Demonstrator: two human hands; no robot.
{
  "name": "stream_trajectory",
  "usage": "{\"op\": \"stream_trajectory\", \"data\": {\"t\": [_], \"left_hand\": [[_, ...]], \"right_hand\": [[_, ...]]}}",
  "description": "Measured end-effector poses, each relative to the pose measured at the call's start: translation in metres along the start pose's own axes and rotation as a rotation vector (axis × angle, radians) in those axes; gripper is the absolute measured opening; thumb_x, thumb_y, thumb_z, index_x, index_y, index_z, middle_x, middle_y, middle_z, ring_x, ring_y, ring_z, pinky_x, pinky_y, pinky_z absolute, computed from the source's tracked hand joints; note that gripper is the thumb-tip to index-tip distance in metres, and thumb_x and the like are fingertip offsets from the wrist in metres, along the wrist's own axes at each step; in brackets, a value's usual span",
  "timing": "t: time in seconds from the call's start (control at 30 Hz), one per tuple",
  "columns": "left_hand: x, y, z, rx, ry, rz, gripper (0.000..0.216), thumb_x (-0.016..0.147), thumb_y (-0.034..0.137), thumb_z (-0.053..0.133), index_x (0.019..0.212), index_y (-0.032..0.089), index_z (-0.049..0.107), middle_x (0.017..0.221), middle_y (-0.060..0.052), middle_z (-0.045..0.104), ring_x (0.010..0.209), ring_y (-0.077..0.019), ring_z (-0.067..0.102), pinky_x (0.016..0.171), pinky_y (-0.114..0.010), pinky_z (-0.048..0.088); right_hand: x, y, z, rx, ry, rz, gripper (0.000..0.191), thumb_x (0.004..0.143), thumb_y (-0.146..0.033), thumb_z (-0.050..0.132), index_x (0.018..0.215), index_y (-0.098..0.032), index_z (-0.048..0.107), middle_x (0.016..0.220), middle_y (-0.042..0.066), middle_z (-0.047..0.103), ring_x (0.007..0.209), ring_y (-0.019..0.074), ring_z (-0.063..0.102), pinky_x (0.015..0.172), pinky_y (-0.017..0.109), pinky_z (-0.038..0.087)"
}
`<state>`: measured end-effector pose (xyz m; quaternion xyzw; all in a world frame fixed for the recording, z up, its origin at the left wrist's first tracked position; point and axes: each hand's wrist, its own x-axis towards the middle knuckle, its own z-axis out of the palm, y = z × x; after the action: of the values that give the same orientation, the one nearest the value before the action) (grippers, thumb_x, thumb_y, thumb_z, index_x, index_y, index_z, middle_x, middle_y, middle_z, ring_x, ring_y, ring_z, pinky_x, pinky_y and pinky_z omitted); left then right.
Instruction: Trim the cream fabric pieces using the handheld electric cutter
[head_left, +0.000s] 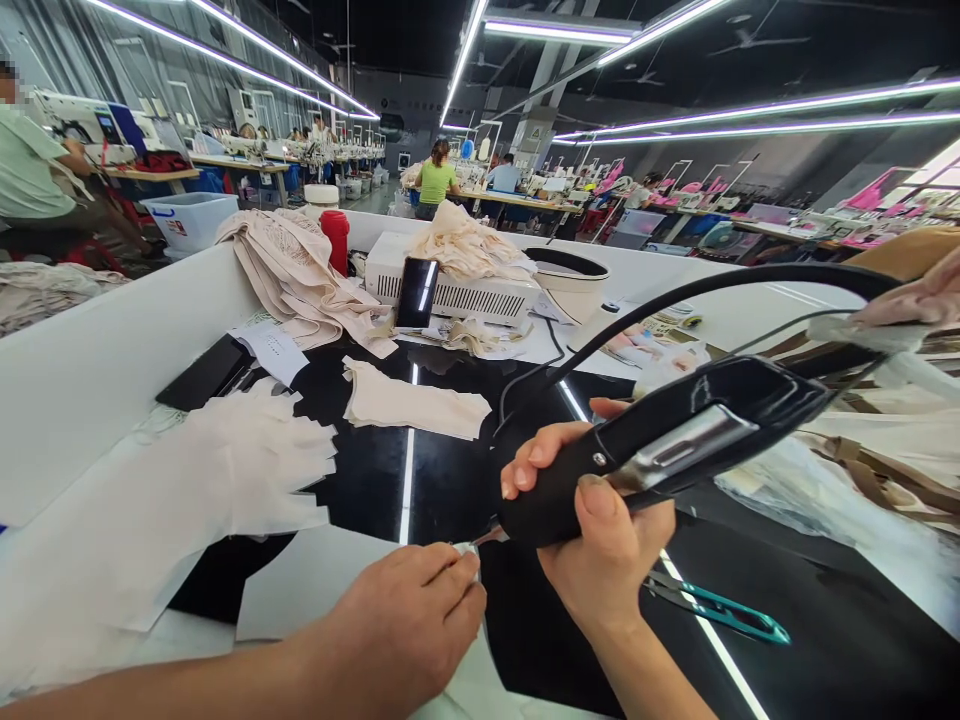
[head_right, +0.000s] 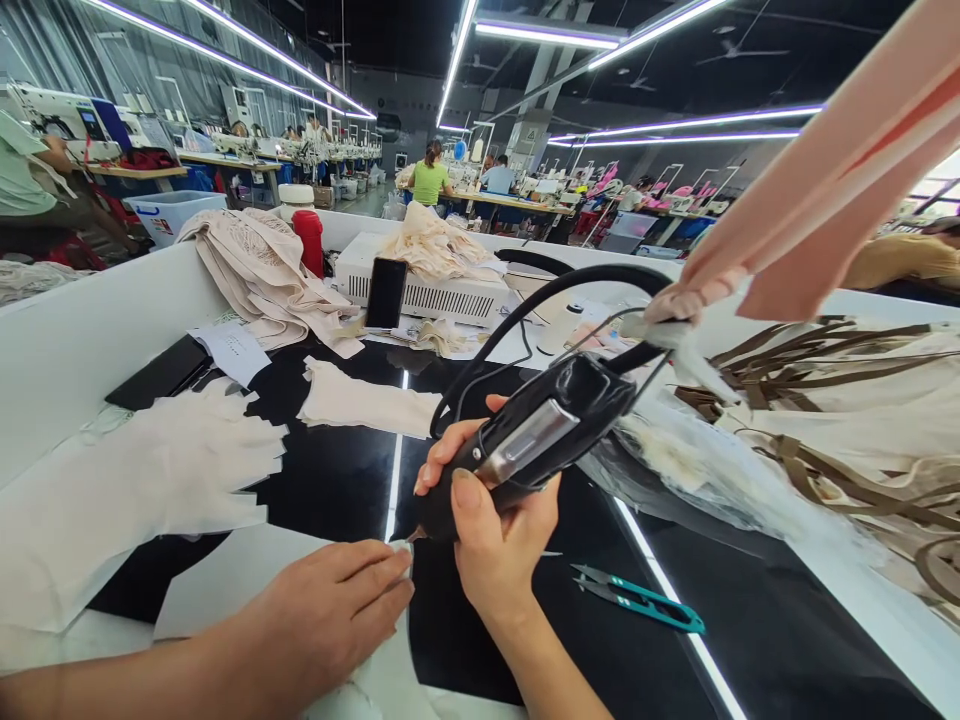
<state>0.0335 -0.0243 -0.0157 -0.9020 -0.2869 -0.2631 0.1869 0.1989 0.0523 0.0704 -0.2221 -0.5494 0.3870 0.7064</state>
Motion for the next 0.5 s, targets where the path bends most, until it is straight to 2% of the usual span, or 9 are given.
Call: {"op": "stream_trajectory", "data": {"t": [0.17,0.37,0.5], "left_hand": [[-0.004,0.000,0.003,-0.019,0.024,-0.012,0.016,0.115,0.009,0.064,0.122,0.007,0.079,0.126,-0.013,0.086,0.113,-0.0205,0.082,0.106,-0.031,0.066],[-0.004,0.000,0.005,-0.001,0.017,-0.025,0.023,0.119,0.009,0.056,0.125,0.009,0.078,0.121,-0.013,0.087,0.113,-0.0200,0.082,0.104,-0.031,0.067],[-0.003,0.000,0.005,0.003,0.059,-0.037,0.024,0.118,0.008,0.055,0.122,0.007,0.078,0.118,-0.013,0.087,0.109,-0.0206,0.083,0.103,-0.030,0.067]], "right_hand": [[-0.002,0.002,0.005,0.006,0.014,-0.006,0.034,0.098,-0.048,0.092,0.115,-0.030,0.069,0.083,-0.006,0.072,0.059,0.0151,0.068,0.050,0.028,0.059],[-0.004,0.001,0.011,0.044,0.009,0.020,0.050,0.093,-0.054,0.096,0.125,-0.030,0.066,0.083,-0.006,0.072,0.057,0.0154,0.068,0.047,0.027,0.058],[-0.007,0.004,0.013,0.044,-0.011,0.014,0.046,0.097,-0.049,0.093,0.129,-0.030,0.065,0.084,-0.006,0.074,0.059,0.0153,0.070,0.050,0.027,0.060]]}}
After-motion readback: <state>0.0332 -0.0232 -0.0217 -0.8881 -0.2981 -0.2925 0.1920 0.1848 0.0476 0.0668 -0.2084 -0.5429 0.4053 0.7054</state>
